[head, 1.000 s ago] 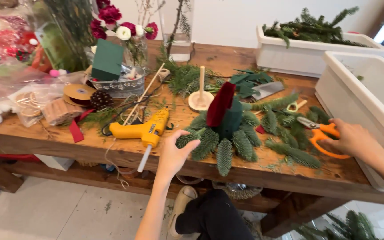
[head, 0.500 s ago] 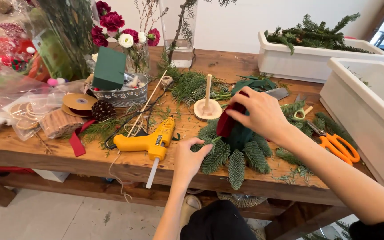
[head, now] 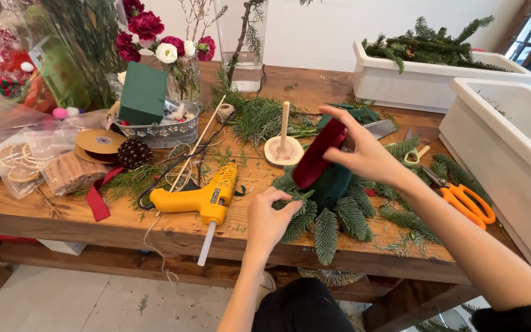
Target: The person trims pine branches from a small Christmas tree using orange shears and arranges the cut pieces onto a green floral foam base on a wooden table. The person alternates between trimming the tree on the floor and arranging the branches on the table.
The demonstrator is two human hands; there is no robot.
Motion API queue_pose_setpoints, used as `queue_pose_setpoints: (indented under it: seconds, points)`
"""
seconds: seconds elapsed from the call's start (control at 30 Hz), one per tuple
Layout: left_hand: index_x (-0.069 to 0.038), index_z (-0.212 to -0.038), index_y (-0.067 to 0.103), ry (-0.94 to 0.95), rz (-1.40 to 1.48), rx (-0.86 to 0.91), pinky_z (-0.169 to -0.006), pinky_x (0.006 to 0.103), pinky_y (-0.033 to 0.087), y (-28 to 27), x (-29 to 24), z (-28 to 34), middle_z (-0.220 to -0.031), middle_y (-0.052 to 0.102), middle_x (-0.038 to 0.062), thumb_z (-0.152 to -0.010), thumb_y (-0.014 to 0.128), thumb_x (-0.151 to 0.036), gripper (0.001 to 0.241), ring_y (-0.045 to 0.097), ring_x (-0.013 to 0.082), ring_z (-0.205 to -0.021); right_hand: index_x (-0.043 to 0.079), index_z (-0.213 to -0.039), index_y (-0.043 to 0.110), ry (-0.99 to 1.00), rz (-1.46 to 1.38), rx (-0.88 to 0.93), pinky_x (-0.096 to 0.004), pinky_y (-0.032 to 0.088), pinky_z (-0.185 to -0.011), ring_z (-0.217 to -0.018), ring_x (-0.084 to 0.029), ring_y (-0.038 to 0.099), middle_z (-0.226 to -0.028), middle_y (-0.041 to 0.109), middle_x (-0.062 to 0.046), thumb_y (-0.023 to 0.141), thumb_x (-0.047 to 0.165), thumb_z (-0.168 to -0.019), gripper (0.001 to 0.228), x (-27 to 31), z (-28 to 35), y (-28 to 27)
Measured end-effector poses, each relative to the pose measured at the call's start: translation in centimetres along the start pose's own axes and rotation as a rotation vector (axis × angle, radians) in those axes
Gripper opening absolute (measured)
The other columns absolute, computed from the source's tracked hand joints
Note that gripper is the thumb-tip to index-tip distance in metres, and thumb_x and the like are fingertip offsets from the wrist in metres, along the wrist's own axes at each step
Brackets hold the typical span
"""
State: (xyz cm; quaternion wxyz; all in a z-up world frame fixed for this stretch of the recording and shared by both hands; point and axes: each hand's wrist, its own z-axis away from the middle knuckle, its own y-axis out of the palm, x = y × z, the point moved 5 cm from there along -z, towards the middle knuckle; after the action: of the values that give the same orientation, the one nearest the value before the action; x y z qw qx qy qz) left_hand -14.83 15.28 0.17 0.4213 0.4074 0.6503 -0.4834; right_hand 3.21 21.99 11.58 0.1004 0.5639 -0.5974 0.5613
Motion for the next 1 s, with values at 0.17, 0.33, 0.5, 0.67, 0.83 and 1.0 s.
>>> queue_pose_setpoints:
  seconds: [0.17,0.33,0.5,0.67,0.83,1.0]
  points:
    - [-0.007,-0.087,0.078,0.004,0.012,-0.005,-0.085,0.0392,0.052,0.4,-0.7,-0.2,-0.08,0.063,0.004,-0.075,0.078,-0.02,0.018,0.063,0.0206,-0.09,0.006,-0.131,0.064,0.057,-0.105,-0.123,-0.044,0.047,-0.102,-0.1,-0.023,0.065,-0.099,0.071,-0.015,0.045,0.014,-0.103,0.034,1.2,0.5,1.4]
    - [-0.007,-0.085,0.078,0.011,0.021,0.0,-0.083,0.0366,0.051,0.2,-1.0,0.1,-0.076,0.057,0.002,-0.075,0.077,-0.019,0.016,0.06,0.0174,-0.086,0.009,-0.115,0.074,0.088,-0.138,-0.123,-0.042,0.043,-0.107,-0.104,-0.022,0.068,-0.099,0.075,-0.014,0.034,0.031,-0.11,0.046,0.3,0.3,1.9]
    - [-0.005,-0.083,0.077,0.017,0.025,-0.006,-0.081,0.0362,0.051,0.2,-1.2,-0.2,-0.075,0.057,0.003,-0.076,0.076,-0.014,0.011,0.058,0.0164,-0.084,0.01,-0.107,0.075,0.108,-0.103,-0.122,-0.044,0.046,-0.101,-0.091,-0.017,0.063,-0.089,0.07,-0.007,0.033,0.032,-0.111,0.048,-1.0,0.1,2.0]
    - [-0.001,-0.087,0.077,-0.004,0.038,0.006,-0.083,0.0409,0.051,0.5,-1.0,-0.4,-0.092,0.064,0.012,-0.076,0.076,-0.014,0.017,0.062,0.0267,-0.096,0.007,-0.099,0.073,0.078,-0.073,-0.135,-0.042,0.048,-0.096,-0.089,-0.016,0.059,-0.085,0.067,-0.007,0.035,0.031,-0.112,0.047,-1.5,0.2,2.1]
    - [-0.004,-0.082,0.077,0.035,0.05,-0.008,-0.077,0.0334,0.048,1.0,-0.9,-0.5,-0.074,0.057,0.003,-0.077,0.075,-0.011,0.009,0.052,0.013,-0.083,0.002,-0.092,0.072,0.037,-0.066,-0.136,-0.044,0.047,-0.095,-0.086,-0.018,0.056,-0.081,0.064,-0.009,0.033,0.029,-0.113,0.051,-2.6,-0.2,1.9]
    - [-0.004,-0.078,0.076,0.096,0.125,-0.027,-0.076,0.0331,0.049,1.3,-1.7,-0.4,-0.071,0.057,0.003,-0.076,0.075,-0.008,0.005,0.054,0.014,-0.081,0.002,-0.087,0.072,0.009,-0.064,-0.149,-0.042,0.048,-0.091,-0.082,-0.017,0.056,-0.076,0.064,-0.009,0.033,0.029,-0.113,0.054,-2.4,-0.3,2.0]
